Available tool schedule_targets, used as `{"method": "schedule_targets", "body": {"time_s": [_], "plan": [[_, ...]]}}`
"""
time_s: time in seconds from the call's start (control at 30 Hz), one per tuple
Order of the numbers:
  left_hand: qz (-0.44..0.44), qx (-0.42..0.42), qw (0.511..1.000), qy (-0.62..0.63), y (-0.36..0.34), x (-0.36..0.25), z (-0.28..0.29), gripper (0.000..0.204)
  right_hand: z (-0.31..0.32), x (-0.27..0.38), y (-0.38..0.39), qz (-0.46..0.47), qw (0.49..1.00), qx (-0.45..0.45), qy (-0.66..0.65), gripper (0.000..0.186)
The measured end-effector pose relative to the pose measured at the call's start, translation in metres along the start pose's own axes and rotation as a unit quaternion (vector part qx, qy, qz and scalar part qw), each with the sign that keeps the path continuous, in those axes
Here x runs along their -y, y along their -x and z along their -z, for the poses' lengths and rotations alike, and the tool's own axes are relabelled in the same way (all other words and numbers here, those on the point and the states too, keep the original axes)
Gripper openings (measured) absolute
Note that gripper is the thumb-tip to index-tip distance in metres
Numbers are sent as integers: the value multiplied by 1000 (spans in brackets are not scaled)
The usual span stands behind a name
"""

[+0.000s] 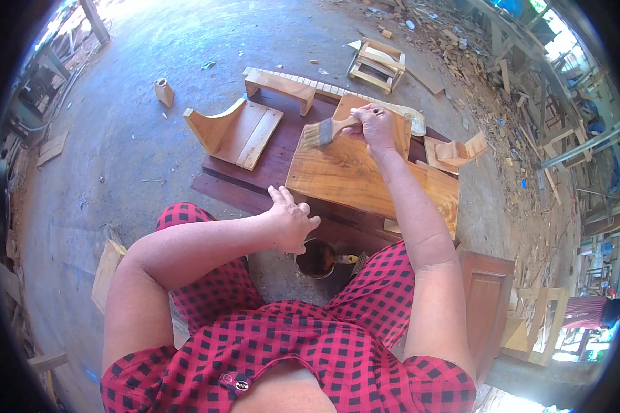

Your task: The person applies finish to wooden furniture components using a paintbrush dipped in a small container, coating flat wooden panels before picking up and painting a smaller shaped wooden piece.

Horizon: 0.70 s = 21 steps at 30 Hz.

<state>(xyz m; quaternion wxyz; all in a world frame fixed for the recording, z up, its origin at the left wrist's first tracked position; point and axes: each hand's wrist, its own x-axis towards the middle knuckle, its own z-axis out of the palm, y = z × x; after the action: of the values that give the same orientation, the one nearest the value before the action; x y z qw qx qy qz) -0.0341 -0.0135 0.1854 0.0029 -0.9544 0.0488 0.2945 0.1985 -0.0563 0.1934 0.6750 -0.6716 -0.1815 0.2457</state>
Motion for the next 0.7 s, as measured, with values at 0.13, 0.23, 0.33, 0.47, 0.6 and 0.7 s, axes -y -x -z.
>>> {"method": "schedule_targets", "body": {"time_s": [0.13,0.23,0.33,0.47,0.6,0.7], "plan": [[-8,11,1000,8,-3,-5,3,73,4,0,-6,62,996,-41,-40,5],[-24,20,999,9,-4,-7,4,74,2,1,-1,66,994,-40,-76,5],[-26,26,999,3,-5,-7,4,73,-7,-6,10,7,999,-21,-27,6],[-18,30,999,14,-6,-6,4,74,-2,1,22,-30,996,65,47,5],[-18,33,999,10,-9,-8,2,75,5,3,26,-80,991,99,33,3],[-22,43,999,-7,-10,-10,0,74,8,-1,22,-20,999,31,11,4]]}}
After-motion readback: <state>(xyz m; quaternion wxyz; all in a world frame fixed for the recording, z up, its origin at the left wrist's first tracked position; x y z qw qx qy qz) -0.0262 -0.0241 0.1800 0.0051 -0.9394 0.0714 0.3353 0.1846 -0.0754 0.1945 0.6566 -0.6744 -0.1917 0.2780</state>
